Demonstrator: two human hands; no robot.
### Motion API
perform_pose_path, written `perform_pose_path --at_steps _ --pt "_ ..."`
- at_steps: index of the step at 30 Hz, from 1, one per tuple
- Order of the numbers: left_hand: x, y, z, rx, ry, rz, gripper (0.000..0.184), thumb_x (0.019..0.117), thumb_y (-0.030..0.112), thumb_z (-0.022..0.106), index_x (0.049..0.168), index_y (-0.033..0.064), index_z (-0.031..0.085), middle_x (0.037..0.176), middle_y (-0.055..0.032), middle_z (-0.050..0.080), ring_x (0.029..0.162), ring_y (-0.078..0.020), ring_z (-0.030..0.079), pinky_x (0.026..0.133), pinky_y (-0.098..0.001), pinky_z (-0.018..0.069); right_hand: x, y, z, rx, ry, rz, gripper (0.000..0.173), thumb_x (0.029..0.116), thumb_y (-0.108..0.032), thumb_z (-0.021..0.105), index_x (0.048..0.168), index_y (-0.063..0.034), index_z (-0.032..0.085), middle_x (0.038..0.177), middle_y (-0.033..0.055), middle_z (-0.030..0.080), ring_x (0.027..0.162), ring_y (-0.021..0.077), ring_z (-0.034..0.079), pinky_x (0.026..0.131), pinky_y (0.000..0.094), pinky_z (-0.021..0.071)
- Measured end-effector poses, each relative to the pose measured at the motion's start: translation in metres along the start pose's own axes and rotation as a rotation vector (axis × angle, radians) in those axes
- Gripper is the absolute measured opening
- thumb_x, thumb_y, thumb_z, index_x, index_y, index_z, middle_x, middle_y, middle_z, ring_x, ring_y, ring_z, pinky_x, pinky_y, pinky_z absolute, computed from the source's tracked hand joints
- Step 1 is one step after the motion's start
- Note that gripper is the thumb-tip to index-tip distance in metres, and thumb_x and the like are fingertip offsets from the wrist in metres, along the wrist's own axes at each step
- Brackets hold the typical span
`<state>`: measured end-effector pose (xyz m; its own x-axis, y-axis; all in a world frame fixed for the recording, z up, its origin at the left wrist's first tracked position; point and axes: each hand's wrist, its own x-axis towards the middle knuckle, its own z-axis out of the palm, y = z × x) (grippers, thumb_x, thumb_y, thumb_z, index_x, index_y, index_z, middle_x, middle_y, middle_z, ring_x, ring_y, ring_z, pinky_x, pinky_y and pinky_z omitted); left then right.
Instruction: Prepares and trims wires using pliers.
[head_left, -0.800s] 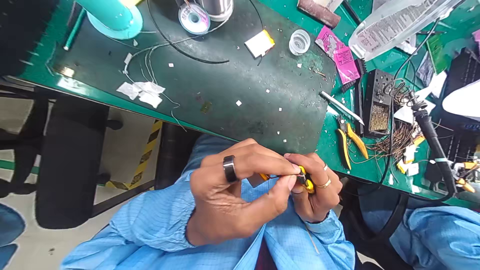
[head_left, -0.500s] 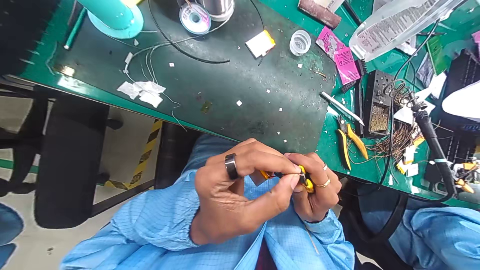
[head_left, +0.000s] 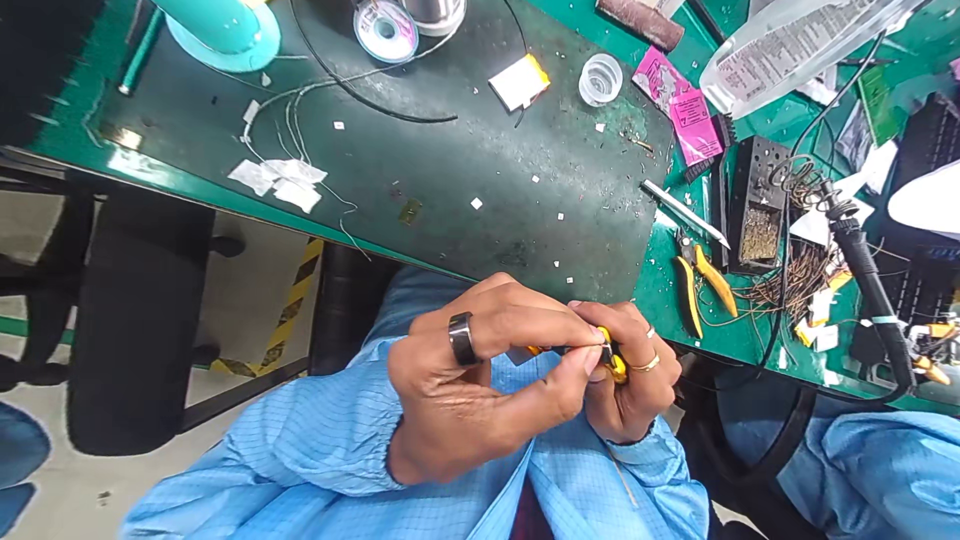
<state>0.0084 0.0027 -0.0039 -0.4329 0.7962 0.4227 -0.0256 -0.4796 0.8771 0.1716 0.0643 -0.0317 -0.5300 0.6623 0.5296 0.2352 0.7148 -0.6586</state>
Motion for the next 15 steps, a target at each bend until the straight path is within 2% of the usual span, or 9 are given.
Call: perform_pose_path --at_steps 6,10,12,14,15 --pt "0.0 -0.002 0.0 -0.003 0.003 -0.007 0.009 0.0885 0.003 0.076 0.097 0.0011 0.076 0.091 -0.006 0.076 0.083 -0.009 0.07 0.071 -0.0203 0.0585 0.0 0.0 0.001 0.001 0.005 0.01 0.049 0.1074 -0.044 0.046 0.111 -0.0019 0.07 0.084 0.0067 0.065 0.078 0.0092 0.062 0.07 0.0235 0.0508" --pt "0.004 -0.01 -0.002 0.004 0.015 -0.06 0.008 0.0881 0.001 0.075 0.096 -0.0008 0.076 0.091 -0.0062 0.076 0.081 -0.0087 0.071 0.07 -0.0213 0.0601 0.002 0.001 0.002 -0.002 -0.039 0.055 0.045 0.1086 -0.039 0.046 0.104 0.0001 0.069 0.081 0.0073 0.066 0.074 0.0077 0.063 0.065 0.0222 0.0507" --pt "0.008 -0.014 -0.005 -0.019 0.025 -0.128 0.008 0.0884 0.0 0.075 0.096 -0.0014 0.075 0.091 -0.0062 0.076 0.079 -0.0091 0.071 0.069 -0.0221 0.0608 0.006 0.002 0.002 0.123 -0.108 0.14 0.043 0.1093 -0.035 0.048 0.102 0.0018 0.068 0.079 0.0057 0.065 0.069 0.0043 0.06 0.061 0.0199 0.05" --pt "0.015 -0.018 -0.01 -0.086 0.021 -0.204 0.008 0.0902 -0.001 0.074 0.098 -0.0024 0.075 0.092 -0.0077 0.076 0.079 -0.0116 0.073 0.072 -0.0248 0.0623 0.012 0.006 0.001 0.422 -0.224 0.265 0.041 0.1111 -0.031 0.045 0.1 0.0023 0.065 0.073 0.0026 0.059 0.061 0.0031 0.054 0.054 0.0195 0.0474" --pt "0.018 -0.019 -0.013 -0.124 0.017 -0.238 0.008 0.0911 -0.001 0.073 0.099 -0.0029 0.074 0.092 -0.0087 0.076 0.08 -0.0128 0.073 0.073 -0.0257 0.0627 0.015 0.009 0.001 0.566 -0.277 0.319 0.041 0.1118 -0.031 0.043 0.1 0.002 0.064 0.074 0.0017 0.06 0.06 0.0027 0.055 0.053 0.0194 0.0482"
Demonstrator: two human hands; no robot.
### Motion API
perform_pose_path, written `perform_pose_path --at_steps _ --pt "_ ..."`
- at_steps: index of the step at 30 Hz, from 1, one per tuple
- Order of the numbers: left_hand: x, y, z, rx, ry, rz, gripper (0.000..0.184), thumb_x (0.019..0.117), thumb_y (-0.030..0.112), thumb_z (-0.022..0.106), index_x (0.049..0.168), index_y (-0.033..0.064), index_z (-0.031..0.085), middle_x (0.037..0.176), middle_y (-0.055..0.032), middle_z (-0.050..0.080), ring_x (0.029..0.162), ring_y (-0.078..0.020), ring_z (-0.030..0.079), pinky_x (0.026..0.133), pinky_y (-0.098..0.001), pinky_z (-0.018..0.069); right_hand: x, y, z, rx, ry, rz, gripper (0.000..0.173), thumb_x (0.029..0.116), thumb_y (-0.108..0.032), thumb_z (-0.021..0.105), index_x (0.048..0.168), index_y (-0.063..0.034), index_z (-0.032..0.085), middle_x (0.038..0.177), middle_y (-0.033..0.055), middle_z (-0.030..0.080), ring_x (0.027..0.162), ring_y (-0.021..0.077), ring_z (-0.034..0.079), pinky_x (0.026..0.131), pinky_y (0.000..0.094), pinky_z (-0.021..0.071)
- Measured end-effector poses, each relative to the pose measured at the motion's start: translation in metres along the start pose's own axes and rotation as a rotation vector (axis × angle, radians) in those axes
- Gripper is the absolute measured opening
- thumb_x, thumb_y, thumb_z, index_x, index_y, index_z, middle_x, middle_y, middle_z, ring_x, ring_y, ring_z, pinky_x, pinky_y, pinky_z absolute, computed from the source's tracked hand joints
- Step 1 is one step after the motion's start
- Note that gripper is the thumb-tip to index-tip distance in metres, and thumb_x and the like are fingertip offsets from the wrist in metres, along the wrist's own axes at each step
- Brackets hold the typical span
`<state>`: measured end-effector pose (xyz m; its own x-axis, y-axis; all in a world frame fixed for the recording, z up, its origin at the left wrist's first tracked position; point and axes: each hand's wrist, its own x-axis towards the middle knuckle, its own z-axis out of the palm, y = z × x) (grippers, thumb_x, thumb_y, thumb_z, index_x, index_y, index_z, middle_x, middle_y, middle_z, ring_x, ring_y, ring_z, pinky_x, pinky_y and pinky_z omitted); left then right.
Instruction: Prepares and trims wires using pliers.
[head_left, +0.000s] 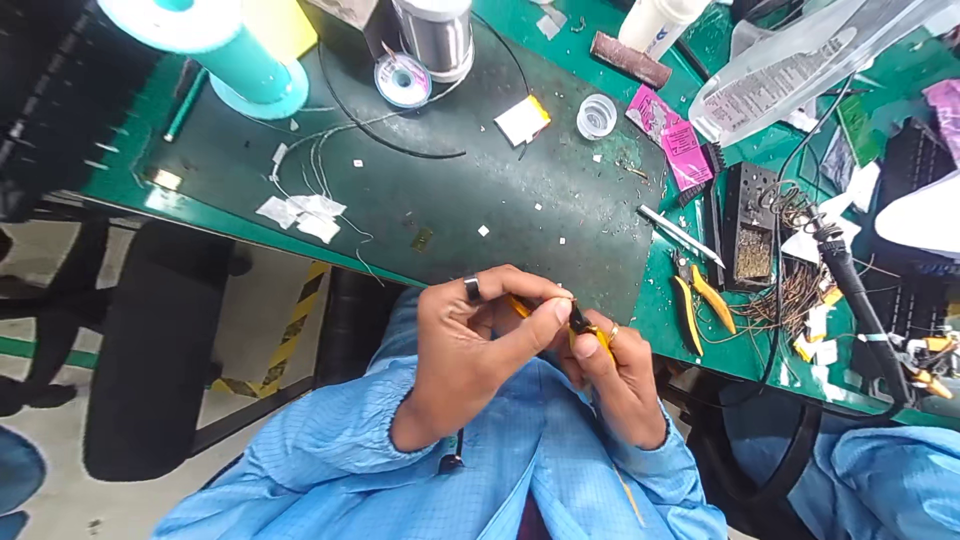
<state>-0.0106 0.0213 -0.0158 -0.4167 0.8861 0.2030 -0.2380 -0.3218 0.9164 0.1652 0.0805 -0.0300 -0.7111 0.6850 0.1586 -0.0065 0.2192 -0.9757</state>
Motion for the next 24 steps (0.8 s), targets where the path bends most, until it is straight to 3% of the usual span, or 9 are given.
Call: perform_pose_path --at_steps 2,8,13,16,20,24 --pt "0.004 0.0 -0.004 -0.037 -0.003 -0.031 0.008 0.0916 -0.002 0.072 0.099 -0.0036 0.073 0.091 -0.0099 0.076 0.08 -0.0136 0.073 0.074 -0.0262 0.0627 0.005 0.002 0.0 0.108 -0.038 0.048 0.041 0.1122 -0.03 0.042 0.1 0.0019 0.064 0.074 0.001 0.059 0.059 0.0024 0.054 0.051 0.0193 0.0476" --pt "0.009 0.0 -0.008 -0.043 0.017 -0.02 0.007 0.0908 -0.003 0.072 0.098 -0.0029 0.073 0.09 -0.0087 0.076 0.079 -0.013 0.073 0.074 -0.0263 0.0626 0.01 0.002 0.012 -0.037 0.043 0.002 0.039 0.1117 -0.029 0.044 0.094 0.0006 0.062 0.069 0.0004 0.053 0.058 0.0018 0.049 0.051 0.0185 0.0424" --pt "0.01 -0.002 -0.007 -0.041 0.014 -0.018 0.006 0.0907 -0.003 0.072 0.097 -0.0019 0.072 0.089 -0.0065 0.075 0.078 -0.0108 0.071 0.073 -0.0246 0.0614 0.01 -0.003 0.011 0.018 -0.006 0.035 0.042 0.1127 -0.032 0.04 0.096 0.0005 0.062 0.071 0.0029 0.06 0.059 0.0047 0.058 0.052 0.021 0.051" --pt "0.008 -0.001 -0.006 -0.007 0.016 0.011 0.006 0.0906 -0.001 0.072 0.097 -0.0012 0.072 0.09 -0.005 0.075 0.078 -0.0089 0.07 0.071 -0.0222 0.06 0.009 -0.006 0.01 -0.069 0.004 0.01 0.042 0.1124 -0.032 0.041 0.099 0.0017 0.063 0.073 0.0041 0.063 0.065 0.0068 0.063 0.058 0.0232 0.0553" --pt "0.005 0.001 -0.005 0.043 0.018 0.072 0.007 0.0892 0.0 0.073 0.096 -0.0015 0.073 0.092 -0.0053 0.076 0.081 -0.0084 0.071 0.072 -0.0215 0.0597 0.007 -0.012 0.011 -0.277 0.065 -0.049 0.042 0.1116 -0.035 0.042 0.101 -0.001 0.065 0.074 -0.0013 0.056 0.067 -0.0025 0.052 0.061 0.0149 0.0441" --pt "0.001 0.005 -0.005 0.097 0.016 0.116 0.007 0.0886 0.0 0.074 0.096 -0.0008 0.074 0.092 -0.0052 0.076 0.082 -0.0088 0.071 0.071 -0.0214 0.06 0.005 -0.016 0.012 -0.36 0.089 -0.08 0.043 0.1112 -0.036 0.042 0.102 -0.0009 0.065 0.075 -0.0005 0.058 0.067 -0.0024 0.052 0.06 0.015 0.0439"
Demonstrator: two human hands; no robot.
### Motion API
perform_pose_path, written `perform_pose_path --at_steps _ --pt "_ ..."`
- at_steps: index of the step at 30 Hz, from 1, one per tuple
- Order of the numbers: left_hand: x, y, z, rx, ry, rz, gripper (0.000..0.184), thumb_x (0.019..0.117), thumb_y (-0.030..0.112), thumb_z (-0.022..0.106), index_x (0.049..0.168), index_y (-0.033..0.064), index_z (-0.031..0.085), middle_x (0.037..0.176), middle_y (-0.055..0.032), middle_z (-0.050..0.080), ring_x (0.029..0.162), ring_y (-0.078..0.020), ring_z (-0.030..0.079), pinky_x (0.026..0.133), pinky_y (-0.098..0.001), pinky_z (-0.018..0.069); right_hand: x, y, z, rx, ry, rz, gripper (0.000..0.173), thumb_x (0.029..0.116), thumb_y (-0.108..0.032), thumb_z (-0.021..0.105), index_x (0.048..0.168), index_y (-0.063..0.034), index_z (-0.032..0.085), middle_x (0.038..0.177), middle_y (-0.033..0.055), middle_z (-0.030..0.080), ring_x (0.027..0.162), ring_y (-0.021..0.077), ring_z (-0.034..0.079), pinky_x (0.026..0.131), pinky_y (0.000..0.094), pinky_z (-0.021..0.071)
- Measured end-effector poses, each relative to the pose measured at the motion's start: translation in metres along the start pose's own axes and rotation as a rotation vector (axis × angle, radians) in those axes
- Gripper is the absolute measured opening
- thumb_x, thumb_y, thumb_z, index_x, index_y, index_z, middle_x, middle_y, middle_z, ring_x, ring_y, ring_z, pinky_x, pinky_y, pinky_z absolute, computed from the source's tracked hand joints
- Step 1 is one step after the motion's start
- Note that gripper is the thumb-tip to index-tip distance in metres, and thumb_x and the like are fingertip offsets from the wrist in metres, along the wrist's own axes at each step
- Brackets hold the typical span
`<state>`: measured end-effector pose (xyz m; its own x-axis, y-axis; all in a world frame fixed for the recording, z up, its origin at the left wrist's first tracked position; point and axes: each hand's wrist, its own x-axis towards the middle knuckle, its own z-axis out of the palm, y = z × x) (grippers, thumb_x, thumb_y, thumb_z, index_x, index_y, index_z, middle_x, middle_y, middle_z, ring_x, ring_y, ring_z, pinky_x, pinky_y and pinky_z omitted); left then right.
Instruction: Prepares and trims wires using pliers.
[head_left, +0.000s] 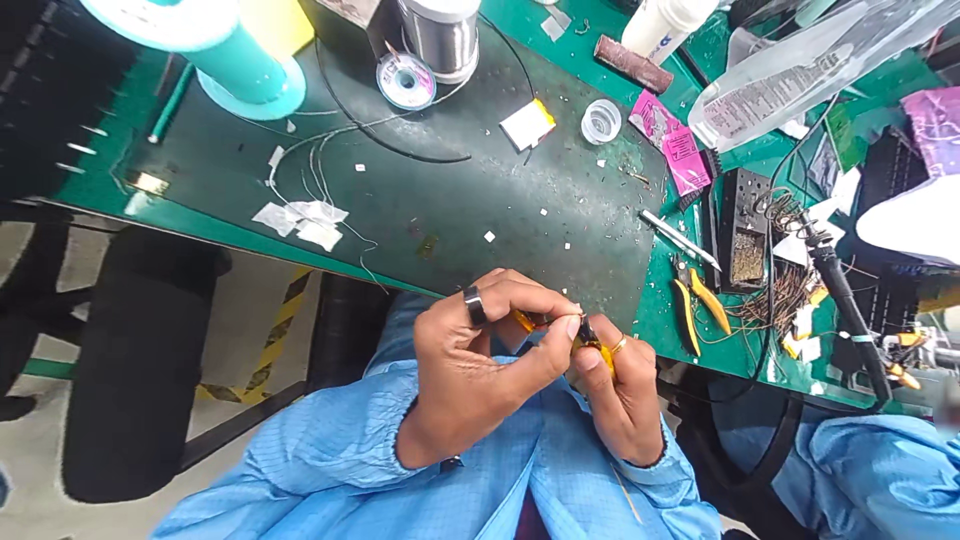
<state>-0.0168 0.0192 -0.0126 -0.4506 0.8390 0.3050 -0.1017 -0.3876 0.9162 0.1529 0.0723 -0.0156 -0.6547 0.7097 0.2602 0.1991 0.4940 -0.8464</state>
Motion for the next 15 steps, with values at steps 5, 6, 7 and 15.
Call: perform_pose_path --at_steps 5,6,7,15 --pt "-0.0018 0.0023 0.0003 0.022 -0.005 0.034 0.008 0.0876 0.0 0.074 0.095 -0.0014 0.075 0.092 -0.0057 0.077 0.084 -0.0092 0.072 0.073 -0.0221 0.0607 -0.0021 -0.0002 0.0023 -0.058 0.038 -0.019 0.044 0.111 -0.038 0.042 0.101 -0.0017 0.065 0.074 0.0003 0.058 0.065 -0.0008 0.054 0.059 0.0163 0.0446" --pt "-0.0021 0.0025 0.0003 0.026 -0.006 0.038 0.008 0.0876 0.0 0.075 0.096 -0.0014 0.075 0.092 -0.0058 0.077 0.084 -0.0094 0.072 0.073 -0.0222 0.0608 -0.0025 -0.0001 0.0027 -0.059 0.042 -0.021 0.044 0.1111 -0.038 0.042 0.1 -0.0016 0.065 0.073 0.0009 0.059 0.065 0.0002 0.056 0.058 0.0173 0.0463" --pt "-0.0024 0.0027 0.0004 0.03 -0.006 0.039 0.008 0.0876 0.0 0.075 0.096 -0.0013 0.075 0.092 -0.0059 0.077 0.083 -0.0095 0.072 0.073 -0.0221 0.0608 -0.0029 0.0001 0.0032 -0.057 0.044 -0.022 0.044 0.1111 -0.037 0.042 0.1 -0.0014 0.065 0.073 0.0015 0.06 0.065 0.0013 0.058 0.058 0.0184 0.0482" --pt "-0.002 0.0025 0.001 -0.026 -0.009 0.005 0.007 0.0892 -0.001 0.073 0.096 -0.0025 0.074 0.092 -0.0061 0.076 0.082 -0.0099 0.072 0.073 -0.0231 0.0615 -0.005 0.004 0.0071 0.183 0.005 0.008 0.043 0.112 -0.035 0.041 0.095 -0.0005 0.061 0.066 0.0012 0.053 0.056 0.0025 0.052 0.051 0.0188 0.045"
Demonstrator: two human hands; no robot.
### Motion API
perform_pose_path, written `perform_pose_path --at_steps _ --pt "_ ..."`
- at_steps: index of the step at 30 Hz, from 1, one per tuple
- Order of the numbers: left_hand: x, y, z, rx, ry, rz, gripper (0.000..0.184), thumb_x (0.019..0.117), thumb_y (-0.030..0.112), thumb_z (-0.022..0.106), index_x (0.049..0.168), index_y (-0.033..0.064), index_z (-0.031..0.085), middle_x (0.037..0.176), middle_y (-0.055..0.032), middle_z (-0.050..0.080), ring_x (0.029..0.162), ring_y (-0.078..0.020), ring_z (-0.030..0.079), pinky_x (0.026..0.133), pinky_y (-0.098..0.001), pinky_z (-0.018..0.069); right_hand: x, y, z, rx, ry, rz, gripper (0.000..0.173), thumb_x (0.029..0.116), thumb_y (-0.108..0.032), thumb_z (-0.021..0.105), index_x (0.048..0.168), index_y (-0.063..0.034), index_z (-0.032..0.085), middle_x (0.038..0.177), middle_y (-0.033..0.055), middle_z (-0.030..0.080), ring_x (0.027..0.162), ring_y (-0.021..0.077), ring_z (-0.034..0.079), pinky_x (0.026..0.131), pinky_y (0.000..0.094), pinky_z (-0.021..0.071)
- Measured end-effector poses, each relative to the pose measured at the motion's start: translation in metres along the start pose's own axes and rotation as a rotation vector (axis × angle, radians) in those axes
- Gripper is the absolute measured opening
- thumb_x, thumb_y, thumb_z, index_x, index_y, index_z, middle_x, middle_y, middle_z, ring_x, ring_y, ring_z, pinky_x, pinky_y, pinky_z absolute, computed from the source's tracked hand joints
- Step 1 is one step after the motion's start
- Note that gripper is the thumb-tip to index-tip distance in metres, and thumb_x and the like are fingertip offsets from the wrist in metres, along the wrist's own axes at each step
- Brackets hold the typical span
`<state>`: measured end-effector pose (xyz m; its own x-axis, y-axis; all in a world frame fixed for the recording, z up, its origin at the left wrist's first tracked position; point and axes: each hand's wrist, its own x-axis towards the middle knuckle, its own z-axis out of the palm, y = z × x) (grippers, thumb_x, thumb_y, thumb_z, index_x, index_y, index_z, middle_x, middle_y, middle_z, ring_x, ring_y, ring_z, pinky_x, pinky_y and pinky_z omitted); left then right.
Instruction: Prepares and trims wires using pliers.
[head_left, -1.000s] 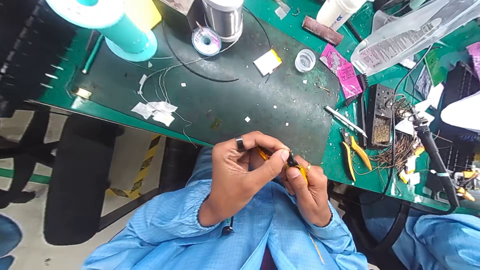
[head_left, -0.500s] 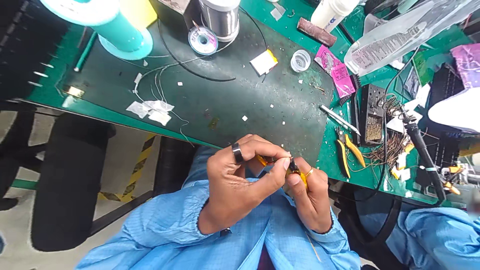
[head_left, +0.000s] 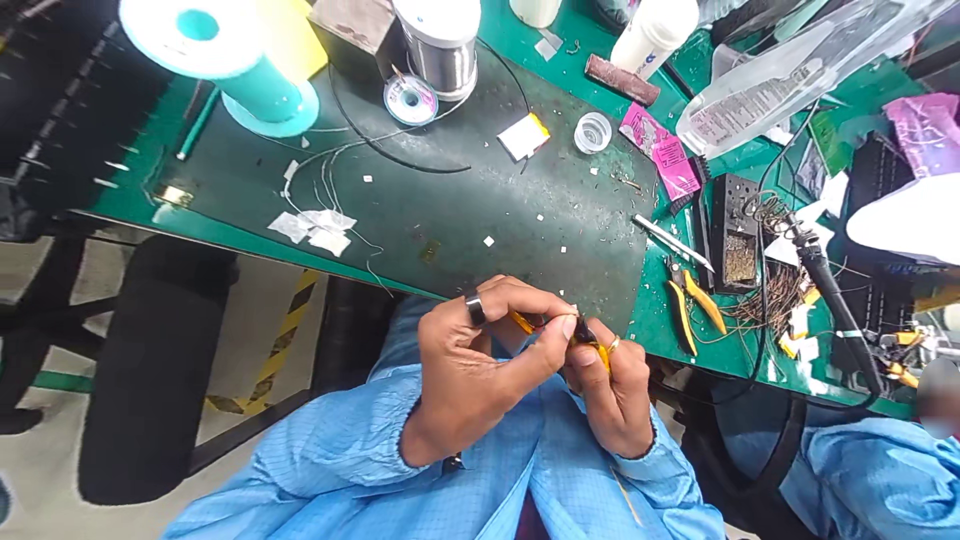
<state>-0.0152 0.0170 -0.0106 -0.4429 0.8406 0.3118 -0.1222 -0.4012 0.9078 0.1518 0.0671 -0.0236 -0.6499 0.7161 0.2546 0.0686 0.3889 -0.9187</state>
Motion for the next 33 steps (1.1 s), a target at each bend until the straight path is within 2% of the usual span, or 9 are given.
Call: perform_pose_path --at_steps 4,8,10,12,15,20,23,25,33 --pt "0.001 0.0 0.0 -0.088 -0.014 -0.047 0.008 0.0918 -0.001 0.071 0.099 -0.0034 0.073 0.093 -0.0075 0.076 0.082 -0.0116 0.073 0.074 -0.0247 0.0624 0.002 -0.001 -0.003 0.338 -0.096 0.075 0.046 0.1127 -0.039 0.036 0.096 -0.0022 0.059 0.073 0.0003 0.058 0.058 0.0019 0.055 0.051 0.0186 0.0482" --pt "0.005 -0.004 -0.005 -0.128 -0.042 -0.078 0.009 0.0944 -0.001 0.068 0.102 -0.0029 0.071 0.095 -0.0087 0.076 0.084 -0.014 0.073 0.076 -0.027 0.0623 0.015 0.004 -0.028 -0.663 0.236 -0.006 0.048 0.1093 -0.042 0.046 0.103 -0.001 0.07 0.075 0.0072 0.067 0.062 0.0138 0.062 0.052 0.0308 0.0504" --pt "0.008 -0.008 -0.007 -0.172 -0.068 -0.131 0.008 0.0962 0.0 0.067 0.102 -0.0016 0.071 0.095 -0.0082 0.074 0.084 -0.0141 0.072 0.078 -0.028 0.0615 0.026 0.016 -0.043 -1.042 0.3 0.064 0.052 0.1061 -0.051 0.048 0.118 -0.006 0.071 0.092 0.0145 0.071 0.079 0.029 0.067 0.066 0.0466 0.0527" --pt "0.011 -0.011 -0.009 -0.223 -0.094 -0.195 0.008 0.0975 0.002 0.065 0.102 -0.0007 0.071 0.095 -0.008 0.073 0.085 -0.0138 0.071 0.081 -0.0284 0.0608 0.032 0.034 -0.054 -1.142 0.256 0.141 0.05 0.1064 -0.049 0.047 0.143 -0.0169 0.061 0.116 0.0165 0.066 0.101 0.0362 0.063 0.083 0.0547 0.047" --pt "0.014 -0.013 -0.01 -0.222 -0.102 -0.23 0.007 0.096 0.004 0.068 0.1 0.001 0.073 0.098 -0.0067 0.071 0.086 -0.0117 0.068 0.078 -0.0256 0.0585 0.035 0.054 -0.054 -1.172 0.244 0.14 0.047 0.1068 -0.047 0.046 0.148 -0.0257 0.057 0.126 0.015 0.063 0.117 0.0368 0.058 0.093 0.0577 0.0412" --pt "0.013 -0.012 -0.01 -0.21 -0.109 -0.264 0.005 0.0938 0.007 0.073 0.096 0.0024 0.075 0.1 -0.0067 0.068 0.089 -0.0126 0.068 0.08 -0.025 0.0604 0.03 0.05 -0.053 -1.052 0.285 0.055 0.049 0.1037 -0.051 0.05 0.143 -0.0245 0.061 0.138 0.0107 0.062 0.138 0.0347 0.049 0.117 0.0679 0.0228" --pt "0.012 -0.011 -0.009 -0.233 -0.128 -0.303 0.005 0.0925 0.008 0.075 0.094 0.0036 0.076 0.098 -0.0064 0.07 0.089 -0.0131 0.07 0.083 -0.0268 0.0611 0.025 0.022 -0.044 -0.582 0.342 -0.151 0.033 0.1012 -0.032 0.065 0.126 -0.0117 0.073 0.122 0.0093 0.07 0.119 0.0233 0.063 0.104 0.0478 0.0491" --pt "0.01 -0.01 -0.007 -0.24 -0.142 -0.32 0.004 0.0916 0.008 0.076 0.093 0.0042 0.076 0.097 -0.0057 0.071 0.089 -0.0124 0.069 0.084 -0.0263 0.0607 0.022 0.002 -0.033 -0.172 0.289 -0.216 0.025 0.1002 -0.021 0.068 0.114 -0.0021 0.074 0.11 0.0117 0.074 0.107 0.02 0.069 0.095 0.0398 0.0577" --pt "0.008 -0.004 0.0 -0.262 -0.184 -0.311 0.005 0.0895 0.009 0.079 0.092 0.0056 0.078 0.094 -0.0035 0.071 0.088 -0.0091 0.068 0.082 -0.0225 0.0595 0.021 -0.013 -0.017 0.16 0.272 -0.191 0.014 0.0951 -0.006 0.07 0.104 0.0051 0.071 0.098 0.01 0.073 0.09 0.012 0.07 0.082 0.0295 0.0597"
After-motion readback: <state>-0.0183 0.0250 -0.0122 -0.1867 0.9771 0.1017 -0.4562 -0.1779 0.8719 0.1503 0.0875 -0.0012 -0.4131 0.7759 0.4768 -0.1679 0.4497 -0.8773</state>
